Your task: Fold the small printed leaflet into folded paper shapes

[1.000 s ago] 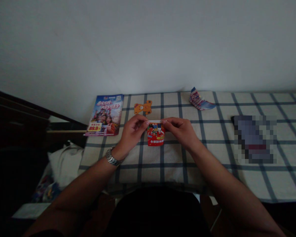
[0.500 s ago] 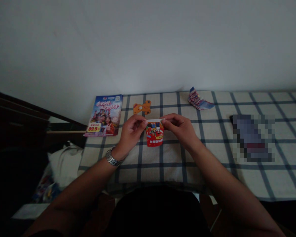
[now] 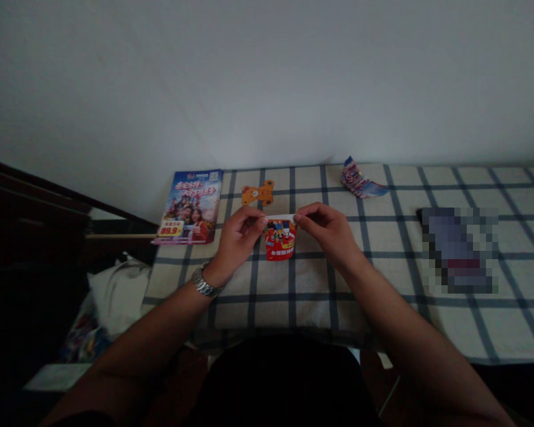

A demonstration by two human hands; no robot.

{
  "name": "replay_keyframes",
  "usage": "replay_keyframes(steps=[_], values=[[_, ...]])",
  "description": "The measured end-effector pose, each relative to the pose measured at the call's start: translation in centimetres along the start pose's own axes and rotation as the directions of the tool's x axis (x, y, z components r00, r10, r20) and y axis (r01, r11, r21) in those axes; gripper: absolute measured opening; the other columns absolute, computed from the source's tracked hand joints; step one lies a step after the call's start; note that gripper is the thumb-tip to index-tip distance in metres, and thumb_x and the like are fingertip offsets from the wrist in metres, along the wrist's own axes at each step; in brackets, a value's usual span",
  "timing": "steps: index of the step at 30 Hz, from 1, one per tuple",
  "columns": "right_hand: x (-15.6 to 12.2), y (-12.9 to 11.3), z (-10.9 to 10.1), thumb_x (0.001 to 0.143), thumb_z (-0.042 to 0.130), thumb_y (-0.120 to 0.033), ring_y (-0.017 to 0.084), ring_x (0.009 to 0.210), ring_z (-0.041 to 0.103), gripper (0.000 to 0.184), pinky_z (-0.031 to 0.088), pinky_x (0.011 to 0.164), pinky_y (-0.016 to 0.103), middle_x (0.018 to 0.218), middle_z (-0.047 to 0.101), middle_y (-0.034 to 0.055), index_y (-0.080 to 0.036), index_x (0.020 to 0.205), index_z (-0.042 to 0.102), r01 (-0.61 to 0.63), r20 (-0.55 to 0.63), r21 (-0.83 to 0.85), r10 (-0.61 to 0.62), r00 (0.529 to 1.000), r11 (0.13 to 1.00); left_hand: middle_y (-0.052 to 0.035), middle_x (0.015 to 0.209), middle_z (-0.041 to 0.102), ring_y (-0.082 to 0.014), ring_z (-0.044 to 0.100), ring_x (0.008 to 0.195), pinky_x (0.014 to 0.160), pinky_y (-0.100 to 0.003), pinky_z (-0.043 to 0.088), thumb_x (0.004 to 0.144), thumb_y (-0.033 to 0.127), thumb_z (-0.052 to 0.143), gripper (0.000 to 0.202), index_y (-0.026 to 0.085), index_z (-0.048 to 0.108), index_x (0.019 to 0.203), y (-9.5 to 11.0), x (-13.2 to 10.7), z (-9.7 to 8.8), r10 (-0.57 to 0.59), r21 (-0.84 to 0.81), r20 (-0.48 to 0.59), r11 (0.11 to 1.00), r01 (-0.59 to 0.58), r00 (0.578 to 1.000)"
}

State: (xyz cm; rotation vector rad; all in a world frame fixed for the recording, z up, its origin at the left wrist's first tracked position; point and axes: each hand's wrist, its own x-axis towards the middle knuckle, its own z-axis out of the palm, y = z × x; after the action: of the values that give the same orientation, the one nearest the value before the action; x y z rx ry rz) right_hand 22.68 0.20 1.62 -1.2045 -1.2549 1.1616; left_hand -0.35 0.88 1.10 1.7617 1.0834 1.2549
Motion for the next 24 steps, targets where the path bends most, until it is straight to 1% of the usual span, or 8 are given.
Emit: replay_keyframes(steps=[4, 9, 12, 15, 19, 21, 24], values=[[0.04, 0.15, -0.02, 0.083, 0.086, -0.049, 0.021, 0.086, 0.070, 0.028, 0.060, 0.084, 0.037, 0.092, 0.076, 0.0032, -0.025, 0.089, 0.074, 0.026, 0.001, 0.009, -0.026, 1.000, 1.000, -0.0016, 0.089, 0.069, -0.0138, 0.062, 0.076, 0.065, -0.026, 0.050, 0.105, 0.050, 0.064, 0.028, 0.023, 0.067, 0.098, 0.28, -0.08, 0.02, -0.003, -0.010, -0.007, 1.000, 0.002, 1.000], [0.08, 0.00, -0.11, 0.084, 0.087, -0.044, 0.019, 0.084, 0.068, 0.022, 0.058, 0.082, 0.035, 0.090, 0.075, 0.0021, -0.025, 0.087, 0.075, 0.035, 0.011, 0.054, -0.036, 0.999, 0.998, -0.0005, 0.087, 0.068, -0.0127, 0.061, 0.074, 0.064, -0.025, 0.049, 0.104, 0.048, 0.066, 0.027, 0.023, 0.067, 0.097, 0.36, 0.00, 0.04, 0.018, -0.027, -0.019, 0.999, -0.018, 1.000], [0.12, -0.15, -0.08, 0.083, 0.087, -0.044, 0.020, 0.084, 0.069, 0.023, 0.059, 0.082, 0.035, 0.090, 0.075, 0.0025, -0.024, 0.088, 0.076, 0.019, 0.008, 0.039, -0.019, 1.000, 0.999, -0.0003, 0.086, 0.068, -0.0127, 0.061, 0.073, 0.064, -0.026, 0.049, 0.103, 0.048, 0.067, 0.026, 0.023, 0.068, 0.097, 0.18, -0.01, 0.06, -0.009, -0.018, -0.020, 1.000, 0.009, 1.000], [0.11, -0.07, 0.04, 0.085, 0.085, -0.047, 0.019, 0.084, 0.070, 0.026, 0.059, 0.082, 0.034, 0.089, 0.076, 0.0023, -0.024, 0.091, 0.076, -0.004, 0.021, 0.046, 0.003, 1.000, 0.999, -0.0006, 0.086, 0.070, -0.0131, 0.062, 0.073, 0.066, -0.026, 0.051, 0.102, 0.050, 0.069, 0.028, 0.022, 0.068, 0.096, 0.11, -0.01, 0.11, -0.040, -0.027, -0.024, 0.999, 0.040, 0.999], [-0.05, 0.02, 0.31, 0.086, 0.085, -0.049, 0.020, 0.090, 0.073, 0.029, 0.061, 0.084, 0.034, 0.098, 0.079, 0.0034, -0.025, 0.101, 0.079, -0.018, 0.085, 0.068, 0.012, 0.996, 0.998, -0.0006, 0.086, 0.070, -0.0125, 0.063, 0.073, 0.066, -0.025, 0.052, 0.100, 0.049, 0.072, 0.028, 0.021, 0.068, 0.094, 0.24, 0.07, 0.17, -0.042, -0.060, -0.026, 0.997, 0.041, 0.999], [-0.13, -0.03, 0.41, 0.085, 0.086, -0.050, 0.020, 0.088, 0.073, 0.030, 0.061, 0.084, 0.035, 0.094, 0.080, 0.0036, -0.024, 0.099, 0.080, -0.030, 0.087, 0.054, 0.025, 0.996, 0.998, -0.0005, 0.085, 0.070, -0.0121, 0.064, 0.073, 0.065, -0.023, 0.052, 0.100, 0.048, 0.072, 0.028, 0.021, 0.069, 0.094, 0.29, 0.11, 0.19, -0.034, -0.076, -0.025, 0.997, 0.032, 0.999], [-0.19, -0.10, 0.50, 0.084, 0.086, -0.052, 0.019, 0.080, 0.073, 0.030, 0.061, 0.080, 0.033, 0.084, 0.079, 0.0026, -0.023, 0.091, 0.080, -0.026, 0.056, 0.034, 0.024, 0.998, 0.999, -0.0010, 0.086, 0.071, -0.0124, 0.066, 0.075, 0.066, -0.023, 0.053, 0.099, 0.048, 0.073, 0.029, 0.020, 0.069, 0.094, 0.27, 0.16, 0.24, -0.029, -0.082, -0.021, 0.996, 0.027, 0.999]])
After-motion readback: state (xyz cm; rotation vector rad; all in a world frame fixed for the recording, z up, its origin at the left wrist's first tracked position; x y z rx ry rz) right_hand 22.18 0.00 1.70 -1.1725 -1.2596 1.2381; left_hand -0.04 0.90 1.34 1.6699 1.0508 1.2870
